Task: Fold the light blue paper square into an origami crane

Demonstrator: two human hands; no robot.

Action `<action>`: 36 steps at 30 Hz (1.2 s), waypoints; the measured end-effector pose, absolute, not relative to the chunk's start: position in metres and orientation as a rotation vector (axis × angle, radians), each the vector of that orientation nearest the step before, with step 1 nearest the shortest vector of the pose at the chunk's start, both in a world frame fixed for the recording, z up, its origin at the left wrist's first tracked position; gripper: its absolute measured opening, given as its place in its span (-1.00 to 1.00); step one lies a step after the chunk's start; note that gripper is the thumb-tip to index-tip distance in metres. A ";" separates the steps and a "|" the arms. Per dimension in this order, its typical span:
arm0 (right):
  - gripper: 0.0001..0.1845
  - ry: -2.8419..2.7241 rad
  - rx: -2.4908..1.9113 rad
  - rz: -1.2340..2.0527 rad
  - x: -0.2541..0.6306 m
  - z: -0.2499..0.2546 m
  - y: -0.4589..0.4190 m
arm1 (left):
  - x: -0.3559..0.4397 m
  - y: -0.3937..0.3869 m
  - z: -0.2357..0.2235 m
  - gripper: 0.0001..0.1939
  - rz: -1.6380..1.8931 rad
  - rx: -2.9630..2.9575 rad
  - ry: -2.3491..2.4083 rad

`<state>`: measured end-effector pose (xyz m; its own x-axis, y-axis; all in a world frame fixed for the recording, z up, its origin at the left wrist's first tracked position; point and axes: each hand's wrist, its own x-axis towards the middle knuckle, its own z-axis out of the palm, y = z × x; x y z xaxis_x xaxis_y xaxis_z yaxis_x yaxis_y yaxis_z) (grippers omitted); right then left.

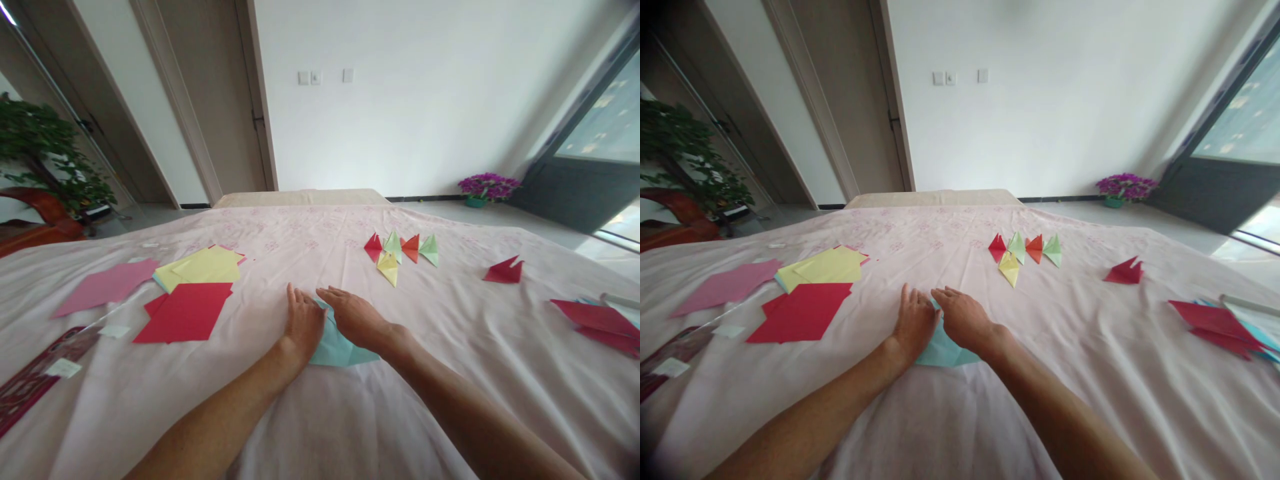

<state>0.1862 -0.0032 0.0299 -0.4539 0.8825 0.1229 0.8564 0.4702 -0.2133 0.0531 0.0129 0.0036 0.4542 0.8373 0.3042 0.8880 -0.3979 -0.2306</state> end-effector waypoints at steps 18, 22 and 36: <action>-0.47 -2.567 -1.678 -0.245 0.203 -0.005 -0.029 | 0.042 0.016 -0.003 -0.69 -0.222 -2.444 -1.410; -0.43 -2.562 -1.755 -0.328 0.229 -0.004 -0.053 | 0.040 0.015 -0.002 -0.68 -0.240 -2.445 -1.440; -0.44 -2.560 -1.404 -0.128 0.183 0.029 -0.112 | 0.027 0.019 0.013 -0.61 -0.290 -2.520 -1.662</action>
<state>0.1826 -0.1116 0.0292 -0.5201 0.8220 0.2322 0.8410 0.5402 -0.0285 0.0268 0.0186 0.0134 0.3828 0.8978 0.2179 0.9185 -0.3951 0.0142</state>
